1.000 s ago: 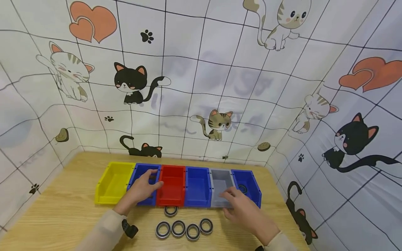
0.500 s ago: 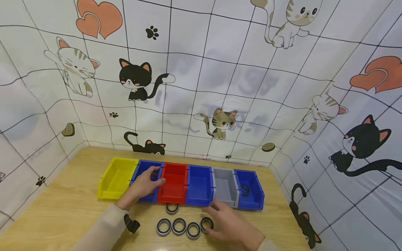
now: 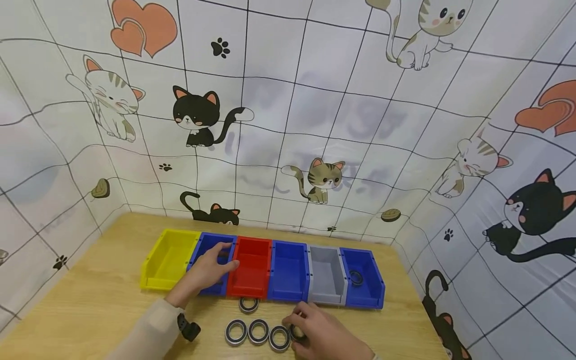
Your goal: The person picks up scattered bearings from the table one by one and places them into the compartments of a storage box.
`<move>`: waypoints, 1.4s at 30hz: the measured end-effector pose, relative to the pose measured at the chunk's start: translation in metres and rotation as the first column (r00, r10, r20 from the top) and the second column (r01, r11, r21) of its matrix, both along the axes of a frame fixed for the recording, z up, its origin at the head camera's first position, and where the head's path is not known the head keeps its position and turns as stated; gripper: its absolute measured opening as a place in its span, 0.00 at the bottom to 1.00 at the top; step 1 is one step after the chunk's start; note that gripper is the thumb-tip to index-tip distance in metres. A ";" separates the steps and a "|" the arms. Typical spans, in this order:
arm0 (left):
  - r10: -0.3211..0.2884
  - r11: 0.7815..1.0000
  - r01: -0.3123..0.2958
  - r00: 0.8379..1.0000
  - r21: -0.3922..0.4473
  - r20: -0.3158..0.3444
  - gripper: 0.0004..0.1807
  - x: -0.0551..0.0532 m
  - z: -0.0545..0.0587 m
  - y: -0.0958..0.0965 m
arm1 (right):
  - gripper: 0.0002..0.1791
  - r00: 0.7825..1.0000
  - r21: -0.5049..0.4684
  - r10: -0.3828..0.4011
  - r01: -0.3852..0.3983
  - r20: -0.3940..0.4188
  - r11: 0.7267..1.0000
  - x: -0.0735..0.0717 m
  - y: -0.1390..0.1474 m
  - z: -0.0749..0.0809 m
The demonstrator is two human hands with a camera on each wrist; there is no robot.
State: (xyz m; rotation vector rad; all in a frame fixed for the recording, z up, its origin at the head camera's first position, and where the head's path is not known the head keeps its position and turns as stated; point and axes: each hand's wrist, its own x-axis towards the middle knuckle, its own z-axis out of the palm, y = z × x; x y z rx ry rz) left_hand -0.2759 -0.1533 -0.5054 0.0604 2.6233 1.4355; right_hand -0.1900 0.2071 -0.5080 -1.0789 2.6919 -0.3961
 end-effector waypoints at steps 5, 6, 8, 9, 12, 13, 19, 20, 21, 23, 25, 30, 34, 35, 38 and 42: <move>-0.014 1.000 0.014 1.000 0.007 0.005 0.43 -0.002 0.001 0.002 | 0.19 0.997 0.033 0.033 -0.031 -0.063 0.999 0.002 0.000 0.006; -0.011 1.000 0.011 1.000 0.014 0.013 0.43 -0.001 0.001 0.002 | 0.18 0.998 0.031 0.039 -0.037 -0.057 0.999 0.002 0.000 0.006; -0.002 1.000 0.002 1.000 0.018 0.022 0.43 0.000 0.001 0.000 | 0.17 0.998 0.030 0.047 -0.046 -0.035 0.998 0.001 -0.001 0.007; 0.001 1.000 -0.002 1.000 0.018 0.024 0.43 0.001 0.001 -0.001 | 0.17 0.999 0.029 0.050 -0.049 -0.022 0.998 0.000 -0.002 0.006; 0.005 1.000 -0.005 1.000 0.021 0.023 0.43 0.002 0.002 -0.002 | 0.17 0.997 0.035 0.067 -0.066 -0.029 0.997 -0.001 -0.002 0.005; 0.001 1.000 -0.002 1.000 0.020 0.022 0.43 0.002 0.002 -0.002 | 0.17 0.997 0.039 0.070 -0.069 -0.037 0.997 -0.002 -0.002 0.005; -0.005 1.000 0.005 1.000 0.020 0.020 0.42 -0.001 0.004 0.001 | 0.17 0.995 0.049 0.069 -0.066 -0.074 0.997 -0.003 -0.001 0.006; -0.003 1.000 0.003 1.000 0.019 0.021 0.42 -0.002 0.005 0.001 | 0.17 0.995 0.050 0.068 -0.064 -0.078 0.997 -0.003 -0.001 0.006; -0.003 1.000 0.002 1.000 0.019 0.021 0.42 -0.002 0.005 0.001 | 0.17 0.994 0.054 0.068 -0.064 -0.087 0.997 -0.003 -0.002 0.007; -0.002 1.000 0.002 1.000 0.019 0.020 0.42 -0.002 0.006 0.001 | 0.17 0.993 0.065 0.066 -0.059 -0.098 0.996 -0.003 -0.002 0.007; -0.002 1.000 0.002 1.000 0.014 0.019 0.42 -0.002 0.006 0.001 | 0.17 0.993 0.071 0.062 -0.056 -0.098 0.996 -0.004 -0.003 0.007; -0.004 1.000 0.004 1.000 0.011 0.022 0.42 -0.003 0.006 0.001 | 0.16 0.997 0.075 0.043 -0.038 -0.066 0.996 -0.005 -0.003 0.009; -0.006 1.000 0.005 1.000 0.021 0.026 0.42 -0.003 0.005 0.001 | 0.16 0.999 0.062 0.027 -0.024 -0.042 0.998 -0.004 -0.002 0.012; -0.005 1.000 0.005 1.000 0.021 0.027 0.42 -0.003 0.004 0.001 | 0.16 0.999 0.051 0.022 -0.020 -0.039 0.998 -0.004 -0.002 0.013; -0.004 1.000 0.004 1.000 0.023 0.027 0.42 -0.002 0.003 0.001 | 0.16 0.998 0.024 0.024 -0.023 -0.061 0.999 -0.005 0.000 0.016; -0.001 1.000 0.000 1.000 0.019 0.027 0.43 -0.001 0.000 0.000 | 0.16 0.987 0.008 0.052 -0.052 -0.154 0.999 -0.008 0.006 0.021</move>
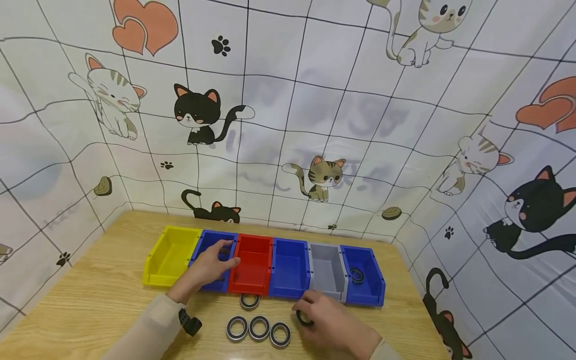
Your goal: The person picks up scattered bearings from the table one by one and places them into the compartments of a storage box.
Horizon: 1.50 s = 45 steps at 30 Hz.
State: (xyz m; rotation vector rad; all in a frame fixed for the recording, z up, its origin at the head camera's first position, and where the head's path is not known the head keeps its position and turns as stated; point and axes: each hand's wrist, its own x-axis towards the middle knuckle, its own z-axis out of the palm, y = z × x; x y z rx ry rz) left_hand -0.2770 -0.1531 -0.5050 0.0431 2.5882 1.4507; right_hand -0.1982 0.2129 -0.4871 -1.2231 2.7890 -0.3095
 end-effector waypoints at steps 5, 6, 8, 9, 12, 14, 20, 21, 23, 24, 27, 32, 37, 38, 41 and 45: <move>0.006 1.000 -0.006 1.000 -0.005 -0.001 0.43 0.000 -0.001 -0.001 | 0.20 0.999 -0.023 -0.011 0.010 -0.049 1.000 -0.007 0.010 0.010; 0.005 1.000 -0.005 1.000 -0.008 -0.002 0.43 0.000 -0.001 -0.001 | 0.20 0.999 -0.020 -0.021 0.020 -0.048 1.000 -0.008 0.012 0.012; 0.005 1.000 -0.005 1.000 -0.010 -0.004 0.42 -0.001 -0.003 -0.001 | 0.21 0.998 -0.011 -0.036 0.035 -0.052 0.999 -0.011 0.017 0.016; 0.007 1.000 -0.007 1.000 -0.011 -0.002 0.43 -0.001 -0.003 0.000 | 0.21 0.998 -0.008 -0.039 0.038 -0.056 0.999 -0.013 0.019 0.018; 0.006 1.000 -0.006 1.000 -0.011 -0.006 0.42 -0.001 -0.005 0.000 | 0.20 0.996 -0.011 -0.046 0.046 -0.070 0.999 -0.018 0.026 0.022; 0.006 1.000 -0.006 1.000 -0.008 -0.007 0.42 -0.001 -0.005 0.001 | 0.19 0.995 -0.021 -0.049 0.048 -0.087 0.999 -0.021 0.030 0.025; 0.005 1.000 -0.005 1.000 -0.018 -0.018 0.43 0.001 -0.005 0.001 | 0.16 0.989 -0.047 -0.068 0.063 -0.128 0.997 -0.035 0.040 0.032; 0.005 1.000 -0.006 1.000 -0.025 -0.021 0.43 0.001 -0.004 0.001 | 0.15 0.989 -0.046 -0.079 0.074 -0.127 0.996 -0.038 0.041 0.032; 0.006 0.999 -0.007 1.000 -0.040 -0.026 0.43 0.001 -0.004 0.001 | 0.15 0.987 -0.043 -0.094 0.089 -0.133 0.995 -0.044 0.044 0.033; 0.005 0.999 -0.007 1.000 -0.046 -0.028 0.43 0.001 -0.004 0.001 | 0.15 0.985 -0.043 -0.099 0.094 -0.138 0.995 -0.047 0.045 0.034; 0.008 0.998 -0.010 0.999 -0.062 -0.032 0.43 0.001 -0.005 0.001 | 0.15 0.981 -0.038 -0.105 0.100 -0.165 0.994 -0.057 0.047 0.034; 0.016 0.998 -0.018 0.999 -0.064 -0.034 0.43 0.001 -0.006 0.000 | 0.17 0.979 -0.019 -0.123 0.121 -0.165 0.992 -0.072 0.046 0.033; 0.014 0.998 -0.016 0.999 -0.068 -0.033 0.43 0.001 -0.006 0.000 | 0.20 0.980 0.025 -0.145 0.149 -0.139 0.988 -0.084 0.045 0.027; 0.015 0.998 -0.017 0.999 -0.068 -0.033 0.43 0.002 -0.006 0.000 | 0.20 0.980 0.037 -0.148 0.155 -0.135 0.987 -0.086 0.044 0.025; 0.019 0.997 -0.021 0.999 -0.069 -0.030 0.42 0.002 -0.006 0.001 | 0.21 0.979 0.073 -0.161 0.171 -0.122 0.983 -0.090 0.043 0.022; 0.024 0.998 -0.026 0.999 -0.064 -0.031 0.42 0.002 -0.006 0.001 | 0.23 0.978 0.120 -0.176 0.189 -0.109 0.975 -0.096 0.038 0.019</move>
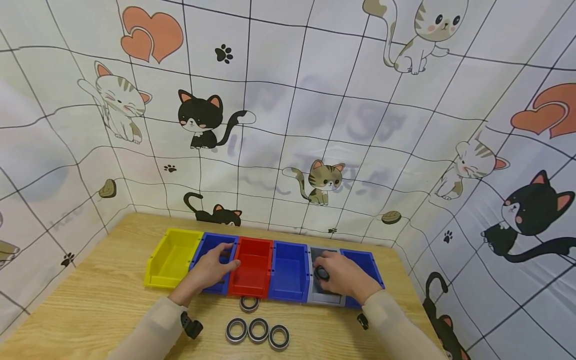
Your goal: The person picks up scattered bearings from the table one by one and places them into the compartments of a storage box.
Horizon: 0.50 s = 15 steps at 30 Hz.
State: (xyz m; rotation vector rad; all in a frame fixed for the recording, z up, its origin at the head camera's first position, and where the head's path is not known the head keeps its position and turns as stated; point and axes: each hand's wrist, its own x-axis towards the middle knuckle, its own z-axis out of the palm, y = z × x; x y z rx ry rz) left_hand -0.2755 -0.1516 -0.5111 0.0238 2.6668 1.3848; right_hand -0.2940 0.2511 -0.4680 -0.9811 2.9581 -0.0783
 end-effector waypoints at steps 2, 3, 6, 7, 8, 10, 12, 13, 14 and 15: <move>-0.001 1.000 0.001 1.000 0.004 -0.003 0.42 0.000 0.001 0.000 | 0.23 1.000 0.023 -0.008 0.008 0.003 1.000 -0.003 -0.003 -0.002; -0.002 1.000 0.002 1.000 0.004 -0.005 0.42 0.000 0.002 0.000 | 0.23 1.000 0.034 -0.009 0.009 0.002 0.999 -0.005 -0.004 -0.003; 0.001 1.000 -0.001 1.000 0.006 -0.006 0.42 0.001 0.004 0.000 | 0.24 1.000 0.059 -0.019 0.018 0.006 0.998 -0.009 -0.008 -0.007; 0.002 1.000 -0.002 1.000 0.003 -0.008 0.42 0.001 0.004 0.000 | 0.24 1.000 0.063 -0.022 0.021 0.011 0.998 -0.011 -0.009 -0.008; 0.002 1.000 -0.002 1.000 0.001 -0.009 0.42 0.001 0.004 0.000 | 0.24 1.000 0.071 -0.027 0.026 0.015 0.997 -0.012 -0.010 -0.009; 0.005 1.000 -0.005 1.000 -0.002 -0.009 0.42 0.002 0.004 0.000 | 0.25 0.999 0.080 -0.035 0.033 0.028 0.996 -0.013 -0.012 -0.011; 0.003 1.000 -0.003 1.000 -0.005 -0.011 0.41 0.003 0.004 0.001 | 0.25 0.998 0.083 -0.043 0.040 0.042 0.996 -0.014 -0.013 -0.013; 0.003 1.000 -0.003 1.000 -0.005 -0.011 0.41 0.002 0.003 0.001 | 0.25 0.998 0.086 -0.048 0.044 0.048 0.995 -0.015 -0.013 -0.014; 0.000 1.000 0.000 1.000 -0.006 -0.011 0.41 0.003 0.003 0.001 | 0.25 0.997 0.090 -0.051 0.046 0.052 0.995 -0.015 -0.012 -0.015; -0.003 1.000 0.002 1.000 -0.005 -0.012 0.41 0.003 0.003 0.001 | 0.25 0.997 0.090 -0.054 0.049 0.057 0.995 -0.015 -0.012 -0.016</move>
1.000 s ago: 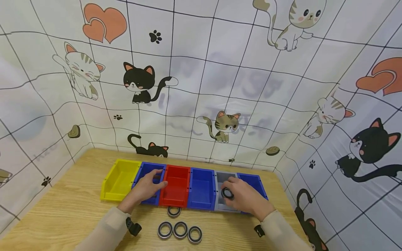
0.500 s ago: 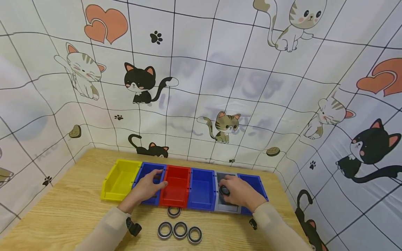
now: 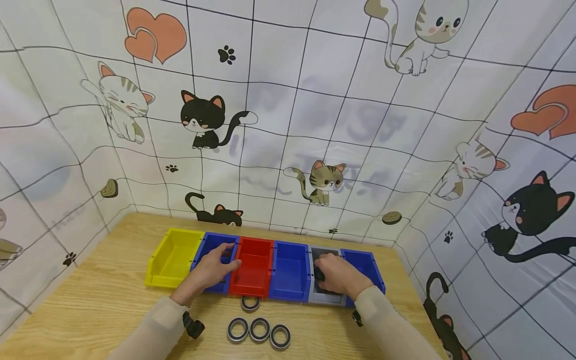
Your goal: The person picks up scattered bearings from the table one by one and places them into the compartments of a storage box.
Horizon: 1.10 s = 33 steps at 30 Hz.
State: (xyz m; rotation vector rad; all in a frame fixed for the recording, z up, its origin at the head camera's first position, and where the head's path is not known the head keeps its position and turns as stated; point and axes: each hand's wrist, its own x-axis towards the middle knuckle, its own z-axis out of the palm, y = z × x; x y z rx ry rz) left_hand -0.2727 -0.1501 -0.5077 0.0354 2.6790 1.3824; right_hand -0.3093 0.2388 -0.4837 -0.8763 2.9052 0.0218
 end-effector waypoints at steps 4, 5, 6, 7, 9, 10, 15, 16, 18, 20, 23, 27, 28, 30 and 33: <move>-0.003 1.000 0.003 1.000 -0.003 -0.007 0.42 0.000 0.000 -0.001 | 0.25 1.000 -0.006 0.004 -0.004 0.007 1.000 -0.002 0.000 -0.005; -0.002 1.000 0.002 1.000 -0.004 -0.008 0.42 0.001 0.000 -0.001 | 0.25 1.000 -0.008 0.006 -0.006 0.007 1.000 -0.003 0.001 -0.005; 0.000 1.000 0.000 1.000 -0.003 -0.010 0.42 0.001 0.000 -0.001 | 0.26 1.000 -0.013 0.008 -0.007 0.009 1.000 -0.003 0.001 -0.006; 0.001 1.000 -0.001 1.000 -0.004 -0.010 0.42 0.001 0.000 -0.002 | 0.26 1.000 -0.017 0.009 -0.008 0.011 1.000 -0.003 0.001 -0.006; 0.003 1.000 -0.003 1.000 -0.003 -0.006 0.42 0.000 -0.001 -0.001 | 0.27 1.000 -0.025 0.009 -0.009 0.015 1.000 -0.004 0.002 -0.006; 0.003 1.000 -0.003 1.000 -0.005 -0.004 0.42 0.000 -0.001 -0.001 | 0.27 1.000 -0.028 0.008 -0.007 0.015 1.000 -0.003 0.002 -0.005; 0.006 1.000 -0.006 1.000 -0.005 0.017 0.42 -0.001 0.000 -0.001 | 0.27 1.000 -0.041 0.005 -0.004 0.013 0.999 0.000 0.003 0.000; 0.006 1.000 -0.006 1.000 -0.006 0.019 0.42 -0.002 0.000 0.000 | 0.27 1.000 -0.043 0.003 -0.003 0.011 0.999 0.001 0.004 0.001; 0.009 1.000 -0.009 1.000 -0.005 0.026 0.42 -0.002 0.000 0.000 | 0.27 1.000 -0.054 0.001 -0.001 0.007 0.999 0.004 0.004 0.005; 0.014 1.000 -0.013 0.999 -0.009 0.030 0.42 -0.002 0.000 0.001 | 0.27 1.000 -0.060 0.001 -0.001 -0.002 0.998 0.007 0.003 0.009; 0.015 1.000 -0.014 0.999 -0.019 0.028 0.42 -0.003 0.001 0.001 | 0.26 1.000 -0.069 0.006 -0.008 -0.029 0.998 0.013 0.003 0.014; 0.010 1.000 -0.010 1.000 -0.018 0.022 0.42 -0.003 0.001 0.002 | 0.25 0.996 -0.060 0.009 -0.015 -0.090 0.998 0.022 0.004 0.019; 0.010 1.000 -0.010 1.000 -0.013 0.023 0.42 -0.003 0.000 0.002 | 0.24 0.994 -0.057 0.013 -0.019 -0.109 0.998 0.025 0.004 0.021; 0.013 1.000 -0.012 1.000 -0.004 0.027 0.42 -0.003 0.000 0.002 | 0.24 0.989 -0.052 0.022 -0.029 -0.143 0.998 0.030 0.003 0.024; 0.014 1.000 -0.014 1.000 -0.004 0.025 0.42 -0.002 0.000 0.002 | 0.23 0.981 -0.060 0.049 -0.062 -0.189 0.996 0.040 0.001 0.028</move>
